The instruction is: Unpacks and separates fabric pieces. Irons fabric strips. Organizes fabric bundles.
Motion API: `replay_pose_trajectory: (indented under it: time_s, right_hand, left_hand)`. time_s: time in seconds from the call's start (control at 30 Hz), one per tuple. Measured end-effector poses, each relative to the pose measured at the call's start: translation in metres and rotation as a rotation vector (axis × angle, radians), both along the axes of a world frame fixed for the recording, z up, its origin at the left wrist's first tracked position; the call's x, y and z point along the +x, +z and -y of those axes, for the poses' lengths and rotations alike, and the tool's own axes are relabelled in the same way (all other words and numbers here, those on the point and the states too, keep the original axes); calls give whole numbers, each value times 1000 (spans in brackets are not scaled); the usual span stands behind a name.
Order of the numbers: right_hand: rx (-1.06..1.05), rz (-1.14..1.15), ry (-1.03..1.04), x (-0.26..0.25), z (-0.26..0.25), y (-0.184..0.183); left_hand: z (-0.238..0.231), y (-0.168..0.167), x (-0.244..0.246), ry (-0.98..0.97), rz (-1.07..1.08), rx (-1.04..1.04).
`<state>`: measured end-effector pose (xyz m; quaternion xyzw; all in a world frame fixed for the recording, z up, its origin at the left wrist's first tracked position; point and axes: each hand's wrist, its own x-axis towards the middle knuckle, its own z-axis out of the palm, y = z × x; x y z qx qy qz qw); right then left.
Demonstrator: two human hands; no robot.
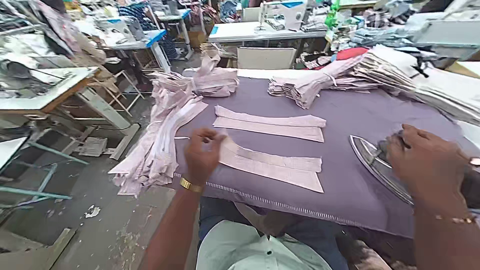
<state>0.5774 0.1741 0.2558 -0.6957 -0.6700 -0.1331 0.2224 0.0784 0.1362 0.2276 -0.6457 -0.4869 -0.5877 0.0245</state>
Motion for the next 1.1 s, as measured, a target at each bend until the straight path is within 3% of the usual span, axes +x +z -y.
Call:
replay_pose_trajectory:
  time_s: [0.07,0.13,0.2,0.27,0.33,0.43,0.53,0.6,0.7,0.77,0.83,0.9,0.97,1.03,1.1]
  right_hand:
    - [129,-163,326,-47,16,-7]
    - [152,-627,838,-109,39,-12]
    - [162,-950,1207,-148,56,-14]
    - [261,-1086,1382,-151,68,-3]
    - [372,-1083,1474,-136,74,29]
    - [540,-1276,1318,-95,88,51]
    - [563,-1272,1074,-58,83,52]
    - [511,-1064,994,-40,75,38]
    - [336,-475,842,-41,58,-10]
    - [165,-192,701,-50,51,-53]
    - [113,-181,610,-52,63,-82]
    - [232,-319,547,-57,79,-84]
    - [266,-408,589,-69,88,-78]
    - [207,-362,683,-89,85,-74]
    - [65,-200,729,-105,82,-73]
  left_hand:
    - [22,31,53,-149,-82,104]
    - [47,56,109,-320,-149,216]
    - [60,69,147,-498,-115,378]
    - [55,69,162,-531,-67,405]
    - [31,42,158,-521,-83,201]
    - [-2,-17,139,-471,-170,-159]
    - [1,-26,84,-224,-202,-133]
    - [16,-15,40,2,-224,10]
    - [28,-14,-10,140,-380,32]
    - [40,-33,-25,113,-538,-201]
    - [53,-46,-27,123,-638,-410]
    - [58,-38,-15,125,-617,-412]
    - [49,-29,15,-50,-519,-310]
    - [24,-30,63,-341,-479,-259]
    - [-2,-38,109,-509,-626,-271]
